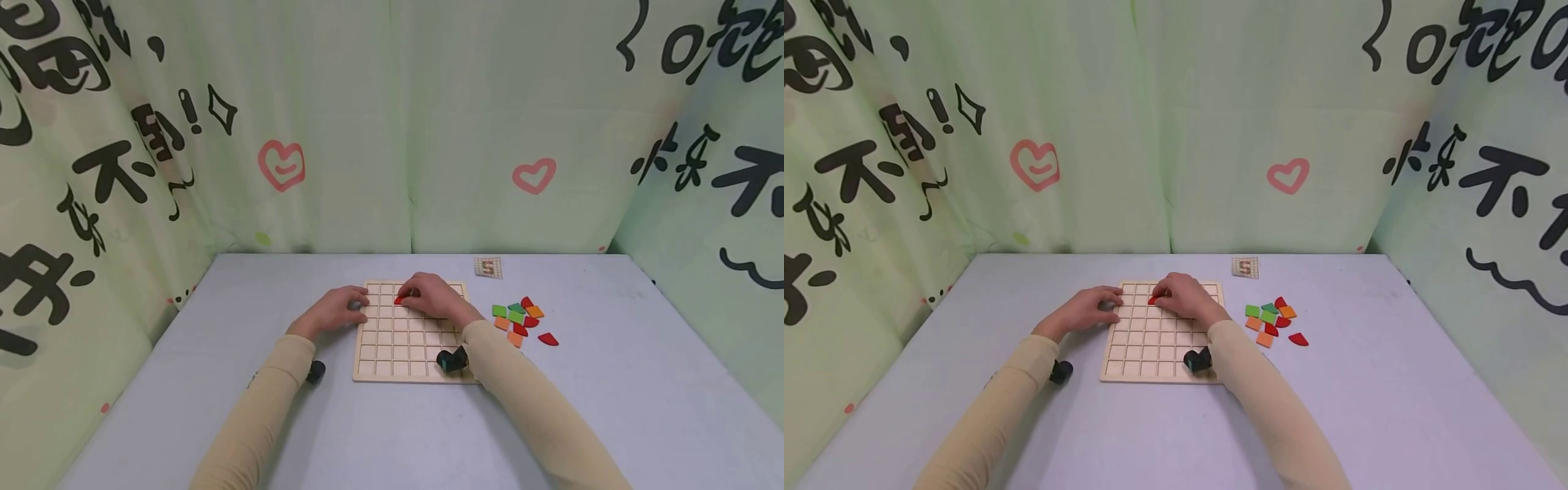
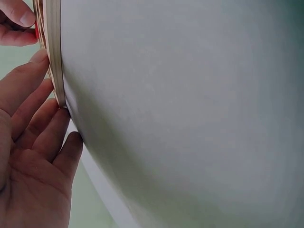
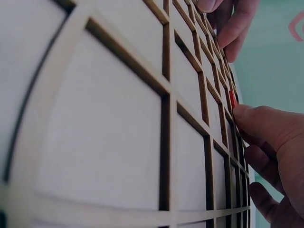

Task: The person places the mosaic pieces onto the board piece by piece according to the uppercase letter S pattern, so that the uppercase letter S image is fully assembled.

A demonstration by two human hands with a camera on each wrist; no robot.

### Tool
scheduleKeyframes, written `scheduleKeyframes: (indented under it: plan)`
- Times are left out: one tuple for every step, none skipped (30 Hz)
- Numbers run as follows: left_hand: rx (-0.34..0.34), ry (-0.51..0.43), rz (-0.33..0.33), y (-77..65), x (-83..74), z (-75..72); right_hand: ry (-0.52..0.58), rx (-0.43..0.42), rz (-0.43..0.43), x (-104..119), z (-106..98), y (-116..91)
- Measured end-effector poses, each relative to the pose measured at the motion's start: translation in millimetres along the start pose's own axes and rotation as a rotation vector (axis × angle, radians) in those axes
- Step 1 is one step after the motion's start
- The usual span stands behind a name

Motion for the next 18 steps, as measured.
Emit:
scheduleKeyframes:
  plan:
    - [0.0, 0.001, -0.001, -0.1, 0.1, 0.1, 0.01, 0.002, 0.013, -0.6, 0.3, -0.1]
    - [0.0, 0.0, -0.001, -0.1, 0.2, 0.1, 0.017, 0.003, 0.022, -1.1, 0.6, -0.2]
    - [0.0, -0.002, -0.003, -0.2, 0.4, 0.2, 0.022, 0.003, 0.026, -1.4, 0.9, -0.3]
    - [0.0, -0.004, -0.004, -0.4, 0.7, 0.1, 0.028, 0.003, 0.03, -1.7, 1.2, -0.3]
    - [-0.002, -0.003, -0.002, -0.7, 0.7, 0.0, 0.032, 0.003, 0.031, -2.1, 1.3, -0.3]
    - [-0.002, -0.004, -0.003, -0.8, 1.0, -0.1, 0.035, 0.003, 0.032, -2.3, 1.5, -0.5]
    - [-0.002, -0.004, -0.005, -0.9, 1.2, -0.1, 0.039, 0.003, 0.032, -2.4, 1.6, -0.7]
    - [-0.002, -0.004, -0.007, -1.0, 1.4, 0.0, 0.043, 0.002, 0.032, -2.5, 1.6, -0.9]
    - [-0.003, -0.003, -0.009, -0.9, 1.7, 0.1, 0.048, 0.002, 0.033, -2.7, 1.5, -1.2]
    - [-0.003, -0.002, -0.01, -0.8, 1.9, 0.2, 0.052, 0.0, 0.036, -3.1, 1.3, -1.5]
    - [-0.004, 0.001, -0.009, -0.6, 2.0, 0.4, 0.056, -0.003, 0.037, -3.4, 0.9, -2.0]
    - [-0.003, 0.002, -0.013, -0.3, 2.1, 0.7, 0.058, -0.007, 0.038, -3.6, 0.4, -2.5]
    - [-0.003, 0.006, -0.012, -0.1, 2.0, 0.8, 0.061, -0.014, 0.039, -4.1, -0.5, -3.1]
    - [-0.005, 0.007, -0.011, 0.2, 1.9, 0.7, 0.06, -0.023, 0.04, -4.8, -1.5, -3.9]
    - [-0.005, 0.008, -0.01, 0.5, 1.7, 0.8, 0.059, -0.034, 0.038, -5.8, -2.6, -4.6]
    - [-0.006, 0.007, -0.01, 0.7, 1.4, 0.7, 0.057, -0.046, 0.036, -6.9, -3.9, -5.4]
    - [-0.006, 0.007, -0.011, 0.9, 1.1, 0.6, 0.055, -0.056, 0.034, -8.0, -5.2, -6.5]
    - [-0.006, 0.004, -0.013, 0.9, 1.1, 0.6, 0.053, -0.066, 0.033, -9.0, -6.7, -7.7]
Point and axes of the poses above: each hand's wrist, its own y-axis towards the middle knuckle, its own z-axis out of the palm, x = y × z, the point moved 6 cm from there along y, towards the middle knuckle, and after that the axes turned 1 degree about x, right-handed, at the moved point
